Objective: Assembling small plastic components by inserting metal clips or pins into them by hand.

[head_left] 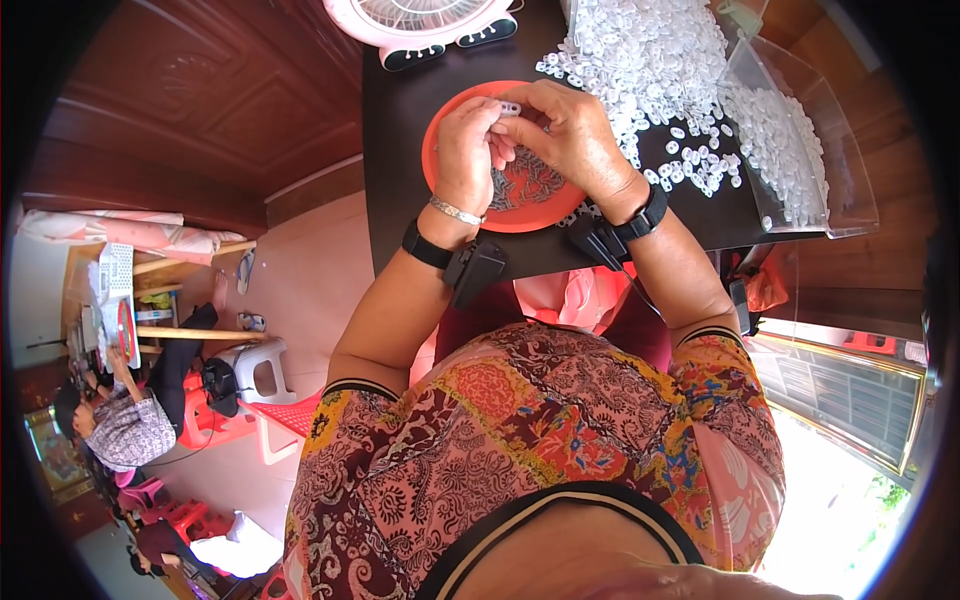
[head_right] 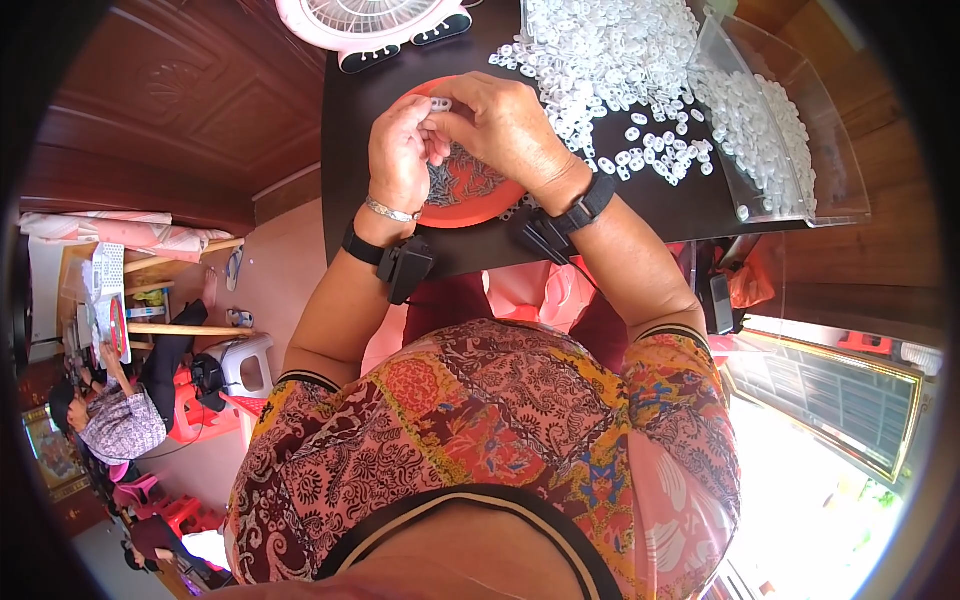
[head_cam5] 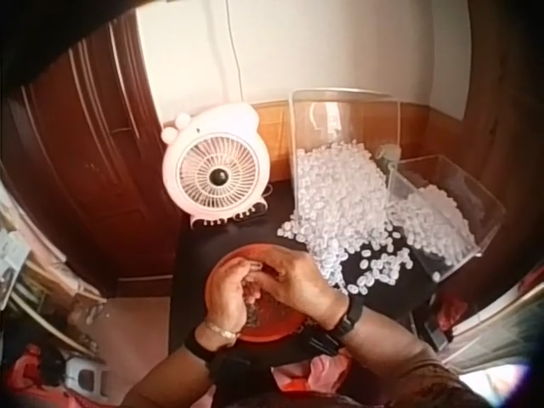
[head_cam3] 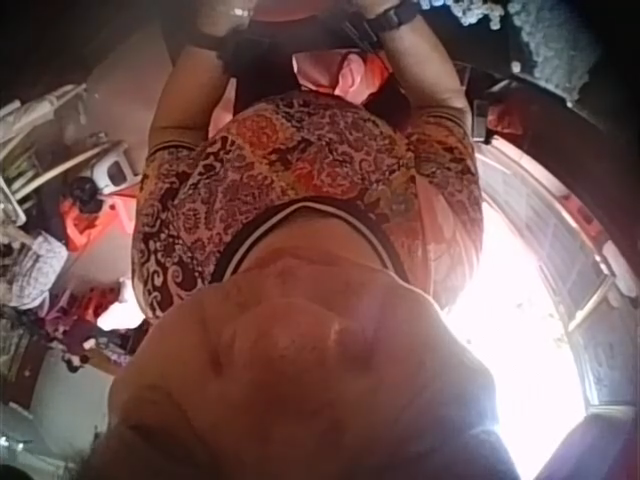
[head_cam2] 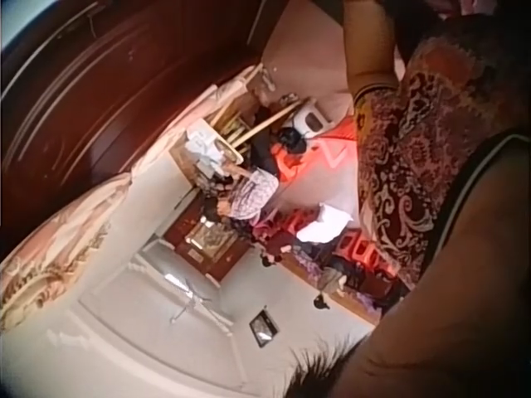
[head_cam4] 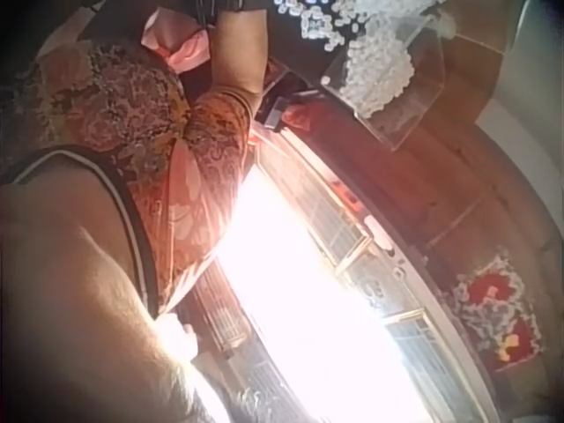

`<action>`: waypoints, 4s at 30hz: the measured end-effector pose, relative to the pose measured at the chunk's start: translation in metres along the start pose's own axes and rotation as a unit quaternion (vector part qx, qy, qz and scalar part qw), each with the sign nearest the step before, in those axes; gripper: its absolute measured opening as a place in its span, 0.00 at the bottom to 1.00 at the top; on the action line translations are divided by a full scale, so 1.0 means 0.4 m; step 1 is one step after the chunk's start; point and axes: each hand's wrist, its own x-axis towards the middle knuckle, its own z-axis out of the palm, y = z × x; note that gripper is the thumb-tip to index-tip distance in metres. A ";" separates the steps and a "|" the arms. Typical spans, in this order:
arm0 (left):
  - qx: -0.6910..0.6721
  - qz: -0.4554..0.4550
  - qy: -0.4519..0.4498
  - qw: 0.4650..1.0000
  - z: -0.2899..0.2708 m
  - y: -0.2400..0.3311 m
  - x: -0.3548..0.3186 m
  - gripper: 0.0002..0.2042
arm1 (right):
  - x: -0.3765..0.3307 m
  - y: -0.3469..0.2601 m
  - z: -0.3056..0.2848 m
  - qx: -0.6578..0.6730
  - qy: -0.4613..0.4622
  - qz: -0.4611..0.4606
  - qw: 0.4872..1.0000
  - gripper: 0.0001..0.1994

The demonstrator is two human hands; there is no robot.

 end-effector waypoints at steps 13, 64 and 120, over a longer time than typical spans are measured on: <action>0.029 -0.046 0.012 0.998 -0.016 -0.014 0.007 0.13 | -0.006 0.017 0.008 -0.047 -0.035 -0.040 0.998 0.09; 0.055 0.035 -0.013 0.998 0.009 -0.040 0.064 0.11 | -0.116 0.145 -0.462 -0.017 0.331 -0.046 0.942 0.10; 0.096 -0.004 -0.142 0.985 0.032 -0.060 0.053 0.09 | -0.090 0.104 0.024 0.435 0.129 0.251 0.855 0.06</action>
